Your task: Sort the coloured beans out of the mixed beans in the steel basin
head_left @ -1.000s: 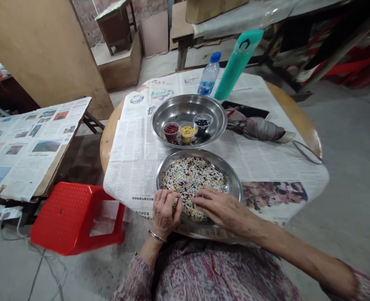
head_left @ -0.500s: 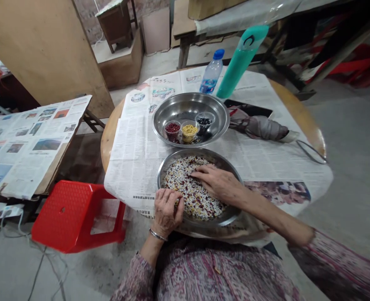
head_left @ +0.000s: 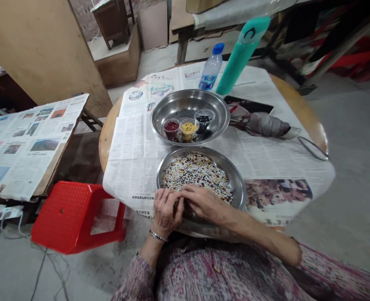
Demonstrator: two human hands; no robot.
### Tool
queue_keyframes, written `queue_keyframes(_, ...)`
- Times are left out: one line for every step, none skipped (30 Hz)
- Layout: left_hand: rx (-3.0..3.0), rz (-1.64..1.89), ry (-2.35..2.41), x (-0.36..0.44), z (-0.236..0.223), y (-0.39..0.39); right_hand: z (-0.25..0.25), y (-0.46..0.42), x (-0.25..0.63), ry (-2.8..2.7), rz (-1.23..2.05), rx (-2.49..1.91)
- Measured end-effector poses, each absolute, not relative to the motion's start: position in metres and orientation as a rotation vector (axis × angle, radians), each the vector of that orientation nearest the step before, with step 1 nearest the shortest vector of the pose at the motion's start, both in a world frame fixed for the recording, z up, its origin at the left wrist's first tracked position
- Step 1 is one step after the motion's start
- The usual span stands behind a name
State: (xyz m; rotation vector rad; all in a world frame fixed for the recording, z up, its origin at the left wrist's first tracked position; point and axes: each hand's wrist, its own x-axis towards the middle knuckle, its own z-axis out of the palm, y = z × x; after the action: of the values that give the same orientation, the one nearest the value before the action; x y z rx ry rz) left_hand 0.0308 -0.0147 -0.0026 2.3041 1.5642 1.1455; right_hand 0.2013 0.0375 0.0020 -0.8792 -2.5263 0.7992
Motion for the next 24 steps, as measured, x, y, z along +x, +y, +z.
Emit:
queue_keyframes(2.299,1.155,1.560,0.031,-0.002,-0.015,0.002,0.034,0.204,-2.542,0.827,-0.875)
queue_keyframes(2.291,1.163,1.557,0.031,-0.002,-0.015,0.003,0.030,0.209,-2.560,0.849,-0.872)
queue_keyframes(2.281,1.167,1.557,0.031,-0.002,-0.015,0.003,0.028,0.213,-2.582,0.865,-0.867)
queue_keyframes(2.274,1.168,1.558,0.031,-0.002,-0.015,0.003,0.026,0.219,-2.606,0.867,-0.864)
queue_keyframes(2.272,1.167,1.558,0.031,-0.002,-0.015,0.003,0.026,0.224,-2.628,0.854,-0.864)
queue_keyframes(2.272,1.164,1.558,0.031,-0.002,-0.015,0.004,0.027,0.230,-2.641,0.830,-0.872)
queue_keyframes(2.275,1.158,1.560,0.031,-0.002,-0.014,0.004,0.029,0.236,-2.639,0.799,-0.891)
queue_keyframes(2.278,1.152,1.562,0.031,-0.002,-0.014,0.004,0.033,0.241,-2.620,0.760,-0.926)
queue_keyframes(2.282,1.146,1.563,0.031,-0.002,-0.014,0.004,0.038,0.245,-2.588,0.717,-0.974)
queue_keyframes(2.284,1.142,1.567,0.031,-0.002,-0.014,0.004,0.043,0.248,-2.547,0.666,-1.028)
queue_keyframes(2.286,1.140,1.572,0.031,-0.002,-0.014,0.004,0.049,0.249,-2.506,0.605,-1.085)
queue_keyframes(2.287,1.138,1.575,0.031,-0.002,-0.014,0.004,0.055,0.249,-2.472,0.533,-1.145)
queue_keyframes(2.289,1.137,1.576,0.031,-0.002,-0.014,0.004,0.060,0.247,-2.445,0.457,-1.204)
queue_keyframes(2.290,1.138,1.576,0.032,-0.002,-0.014,0.004,0.064,0.244,-2.428,0.386,-1.257)
queue_keyframes(2.292,1.139,1.576,0.032,-0.001,-0.014,0.004,0.067,0.239,-2.421,0.331,-1.301)
queue_keyframes(2.294,1.139,1.575,0.032,-0.001,-0.014,0.003,0.069,0.233,-2.425,0.296,-1.329)
queue_keyframes(2.296,1.140,1.573,0.032,-0.001,-0.014,0.003,0.070,0.226,-2.438,0.287,-1.338)
queue_keyframes(2.299,1.143,1.572,0.032,-0.001,-0.014,0.002,0.070,0.219,-2.457,0.295,-1.330)
queue_keyframes(2.298,1.147,1.573,0.032,-0.001,-0.014,0.002,0.070,0.212,-2.481,0.313,-1.312)
queue_keyframes(2.297,1.150,1.575,0.032,-0.001,-0.014,0.001,0.071,0.206,-2.507,0.338,-1.294)
queue_keyframes(2.295,1.153,1.578,0.032,-0.002,-0.013,0.001,0.072,0.201,-2.529,0.364,-1.279)
queue_keyframes(2.295,1.156,1.581,0.032,-0.002,-0.013,0.001,0.074,0.197,-2.545,0.388,-1.273)
queue_keyframes(2.296,1.160,1.583,0.032,-0.002,-0.013,0.002,0.077,0.194,-2.550,0.406,-1.281)
queue_keyframes(2.298,1.160,1.584,0.032,-0.003,-0.013,0.003,0.081,0.193,-2.542,0.420,-1.300)
